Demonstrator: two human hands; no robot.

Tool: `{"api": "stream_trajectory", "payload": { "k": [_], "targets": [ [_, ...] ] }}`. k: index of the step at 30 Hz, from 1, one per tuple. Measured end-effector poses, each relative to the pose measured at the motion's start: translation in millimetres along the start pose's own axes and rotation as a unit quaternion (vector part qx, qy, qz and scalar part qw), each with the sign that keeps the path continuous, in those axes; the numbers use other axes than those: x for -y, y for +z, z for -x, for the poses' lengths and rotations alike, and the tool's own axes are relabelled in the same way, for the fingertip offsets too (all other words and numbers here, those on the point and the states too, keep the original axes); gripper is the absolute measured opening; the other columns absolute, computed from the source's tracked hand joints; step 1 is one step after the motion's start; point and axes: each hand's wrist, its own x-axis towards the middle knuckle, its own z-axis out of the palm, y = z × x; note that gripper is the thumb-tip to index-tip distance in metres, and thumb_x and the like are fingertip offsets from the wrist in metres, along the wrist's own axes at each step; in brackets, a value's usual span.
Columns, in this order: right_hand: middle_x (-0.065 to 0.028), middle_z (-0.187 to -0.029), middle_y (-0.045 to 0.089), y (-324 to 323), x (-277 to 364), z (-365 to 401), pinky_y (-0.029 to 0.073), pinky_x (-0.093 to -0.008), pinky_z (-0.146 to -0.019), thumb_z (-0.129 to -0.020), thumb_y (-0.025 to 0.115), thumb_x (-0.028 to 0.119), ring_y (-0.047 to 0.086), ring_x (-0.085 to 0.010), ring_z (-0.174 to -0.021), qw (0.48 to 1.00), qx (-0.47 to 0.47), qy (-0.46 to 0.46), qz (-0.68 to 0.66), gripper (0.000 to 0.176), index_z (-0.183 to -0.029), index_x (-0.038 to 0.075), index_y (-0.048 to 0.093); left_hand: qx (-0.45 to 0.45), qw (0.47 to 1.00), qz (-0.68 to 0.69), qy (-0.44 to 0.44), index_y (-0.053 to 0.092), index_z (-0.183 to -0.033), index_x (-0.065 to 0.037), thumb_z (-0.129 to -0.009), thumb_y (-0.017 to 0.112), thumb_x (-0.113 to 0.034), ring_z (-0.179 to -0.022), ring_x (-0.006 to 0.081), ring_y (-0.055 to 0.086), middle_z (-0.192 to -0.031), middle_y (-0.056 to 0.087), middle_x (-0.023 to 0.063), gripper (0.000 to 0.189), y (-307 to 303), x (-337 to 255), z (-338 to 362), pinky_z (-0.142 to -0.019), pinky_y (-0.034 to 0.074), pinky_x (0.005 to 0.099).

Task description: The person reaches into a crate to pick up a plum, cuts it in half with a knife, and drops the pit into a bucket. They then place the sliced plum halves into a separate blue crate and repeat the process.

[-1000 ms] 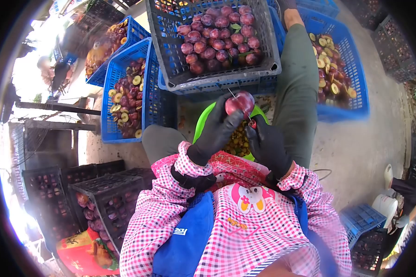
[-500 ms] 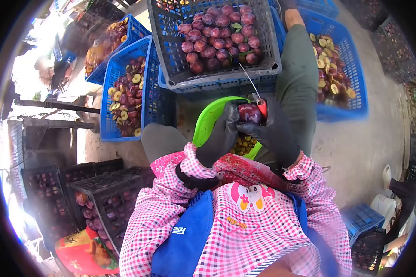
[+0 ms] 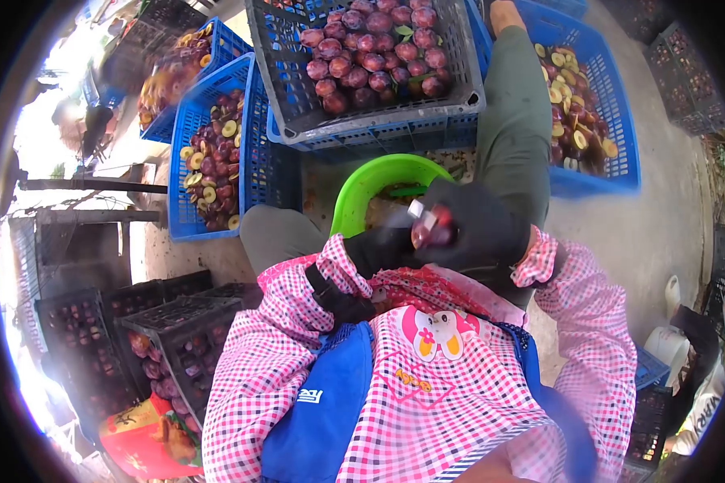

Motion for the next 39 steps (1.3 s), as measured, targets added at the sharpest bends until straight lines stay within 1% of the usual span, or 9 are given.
{"api": "stream_trajectory", "payload": {
  "k": [2,4,8,10,12,17,22,23,39],
  "targets": [
    [-0.0011,-0.076,0.054,30.9,-23.9,7.7,0.045,-0.0276,-0.056,-0.094,0.059,0.037,0.057,-0.0127,-0.063,0.775,-0.3,0.332,-0.446,0.03,-0.103,0.009,0.057,-0.076,0.944,0.243,-0.21,0.061,-0.103,-0.005,-0.098,0.043,-0.055,-0.072,0.018,0.062,-0.086,0.064,0.008,0.053,42.8,-46.8,-17.0,-0.06,0.05,0.0271],
    [0.0019,-0.083,0.057,-4.2,-36.1,29.0,0.043,-0.022,-0.058,-0.1,0.051,0.028,0.054,-0.0066,-0.065,0.879,-0.267,0.293,-0.264,0.024,-0.111,0.007,0.055,-0.004,0.963,0.237,-0.126,0.056,-0.118,-0.001,-0.097,0.041,-0.059,-0.078,0.0201,0.063,-0.094,0.064,0.0107,0.064,31.6,-49.7,-18.2,-0.071,0.054,0.0308],
    [-0.0051,-0.095,0.064,-3.8,-8.5,7.9,0.047,-0.0231,-0.065,-0.093,0.063,0.024,0.06,-0.0086,-0.076,0.816,-0.259,0.328,-0.4,0.034,-0.119,0.004,0.053,-0.108,0.959,0.251,-0.074,0.054,-0.123,-0.002,-0.1,0.038,-0.054,-0.091,0.0216,0.064,-0.104,0.063,0.0111,0.059,42.5,-42.7,-17.9,-0.084,0.053,0.0334],
    [-0.0086,-0.092,0.064,-1.8,-9.2,0.3,0.05,-0.0299,-0.072,-0.086,0.073,0.031,0.063,-0.016,-0.079,0.947,-0.228,0.166,-0.156,0.046,-0.118,0.003,0.056,-0.076,0.95,0.302,-0.04,0.053,-0.125,-0.003,-0.101,0.037,-0.051,-0.095,0.0218,0.064,-0.109,0.063,0.0113,0.056,59.4,-38.9,-10.4,-0.089,0.052,0.0343],
    [-0.0137,-0.096,0.065,-4.2,-0.8,-8.8,0.051,-0.035,-0.078,-0.078,0.079,0.036,0.065,-0.0242,-0.087,0.889,-0.175,0.307,-0.292,0.056,-0.117,0.002,0.058,-0.234,0.961,-0.114,0.094,0.051,-0.128,-0.005,-0.102,0.038,-0.048,-0.097,0.0218,0.064,-0.114,0.062,0.0106,0.052,83.0,-38.8,6.1,-0.09,0.051,0.0354],
    [-0.0162,-0.108,0.064,15.5,-3.9,-3.2,0.052,-0.0368,-0.079,-0.074,0.079,0.043,0.066,-0.0306,-0.094,0.948,-0.126,0.249,-0.154,0.061,-0.118,0.005,0.058,-0.159,0.985,0.061,0.021,0.05,-0.129,-0.005,-0.102,0.04,-0.044,-0.1,0.0206,0.063,-0.116,0.061,0.0098,0.049,65.0,-35.9,10.2,-0.091,0.051,0.0321],
    [-0.0143,-0.109,0.061,-2.4,30.3,-12.8,0.053,-0.0396,-0.074,-0.074,0.077,0.043,0.064,-0.0325,-0.094,0.962,-0.081,0.259,-0.041,0.058,-0.116,0.008,0.057,-0.18,0.887,-0.355,0.232,0.046,-0.132,-0.005,-0.103,0.036,-0.043,-0.116,0.0224,0.055,-0.124,0.056,0.0117,0.049,62.6,-31.0,8.7,-0.1,0.046,0.0327],
    [-0.0143,-0.109,0.061,4.1,31.4,-12.8,0.053,-0.0396,-0.074,-0.074,0.077,0.043,0.064,-0.0325,-0.094,0.961,-0.085,0.26,-0.038,0.058,-0.116,0.008,0.057,-0.116,0.982,0.011,0.149,0.045,-0.134,-0.007,-0.104,0.033,-0.044,-0.119,0.0227,0.054,-0.126,0.055,0.0126,0.049,69.8,-40.9,6.0,-0.102,0.044,0.0356],
    [-0.0125,-0.09,0.06,-31.2,1.9,-57.0,0.052,-0.0379,-0.065,-0.074,0.078,0.019,0.064,-0.029,-0.075,0.898,-0.402,0.171,-0.045,0.041,-0.104,0.006,0.053,-0.251,0.936,0.009,0.245,0.051,-0.123,-0.005,-0.102,0.041,-0.041,-0.107,0.0282,0.062,-0.12,0.061,0.0146,0.043,76.9,-137.5,16.2,-0.095,0.052,0.0455]
  ]
}}
